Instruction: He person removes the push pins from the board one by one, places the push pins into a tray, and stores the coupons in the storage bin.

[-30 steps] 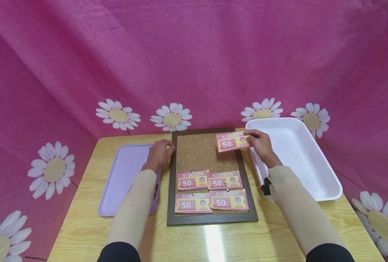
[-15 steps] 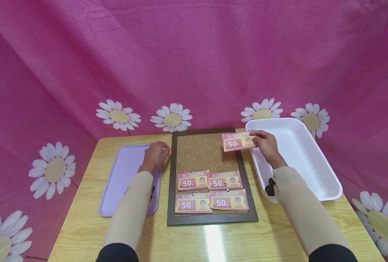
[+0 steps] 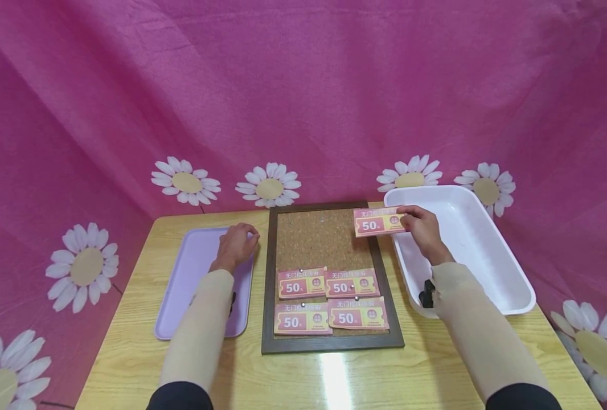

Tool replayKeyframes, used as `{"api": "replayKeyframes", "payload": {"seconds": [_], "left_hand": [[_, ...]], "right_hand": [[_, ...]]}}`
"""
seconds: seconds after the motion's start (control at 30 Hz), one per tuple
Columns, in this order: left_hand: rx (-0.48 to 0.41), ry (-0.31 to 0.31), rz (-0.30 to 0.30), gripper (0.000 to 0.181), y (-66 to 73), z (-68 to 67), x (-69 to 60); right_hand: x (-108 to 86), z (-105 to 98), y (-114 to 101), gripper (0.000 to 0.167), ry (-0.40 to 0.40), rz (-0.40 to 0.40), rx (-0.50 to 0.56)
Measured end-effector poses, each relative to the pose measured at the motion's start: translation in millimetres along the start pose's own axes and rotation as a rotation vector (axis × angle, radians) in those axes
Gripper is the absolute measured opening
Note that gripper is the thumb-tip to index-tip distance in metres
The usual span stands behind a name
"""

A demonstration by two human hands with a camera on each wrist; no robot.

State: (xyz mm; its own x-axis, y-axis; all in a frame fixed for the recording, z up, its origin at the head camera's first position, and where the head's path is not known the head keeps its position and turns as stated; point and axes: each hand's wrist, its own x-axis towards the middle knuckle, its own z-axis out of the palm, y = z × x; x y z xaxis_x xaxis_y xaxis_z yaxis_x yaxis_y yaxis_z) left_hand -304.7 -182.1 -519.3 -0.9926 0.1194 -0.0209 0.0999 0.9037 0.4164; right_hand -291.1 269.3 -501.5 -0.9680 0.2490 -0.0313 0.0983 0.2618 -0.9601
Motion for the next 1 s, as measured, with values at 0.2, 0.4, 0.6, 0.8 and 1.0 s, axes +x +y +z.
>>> {"api": "replayKeyframes", "payload": {"seconds": [0.2, 0.4, 0.6, 0.8, 1.0], "left_hand": [[0.002, -0.013, -0.023, 0.029, -4.4, -1.8, -2.0], [0.016, -0.015, -0.046, 0.030, -8.8, -3.8, -3.7], [0.020, -0.026, -0.062, 0.028, -15.0, -5.6, -5.8], [0.017, -0.024, -0.076, 0.030, -21.0, -8.0, -9.4], [0.016, -0.028, -0.097, 0.032, -30.1, -7.9, -14.2]], "right_hand": [[-0.1, -4.3, 0.5, 0.031, -0.009, 0.034, -0.002], [0.6, -8.3, 1.5, 0.032, 0.000, 0.054, -0.005], [1.6, -12.6, 4.6, 0.034, 0.018, 0.066, -0.003], [3.8, -17.4, 9.6, 0.032, 0.041, 0.062, 0.030], [3.7, -22.1, 12.8, 0.033, 0.050, 0.098, 0.012]]}}
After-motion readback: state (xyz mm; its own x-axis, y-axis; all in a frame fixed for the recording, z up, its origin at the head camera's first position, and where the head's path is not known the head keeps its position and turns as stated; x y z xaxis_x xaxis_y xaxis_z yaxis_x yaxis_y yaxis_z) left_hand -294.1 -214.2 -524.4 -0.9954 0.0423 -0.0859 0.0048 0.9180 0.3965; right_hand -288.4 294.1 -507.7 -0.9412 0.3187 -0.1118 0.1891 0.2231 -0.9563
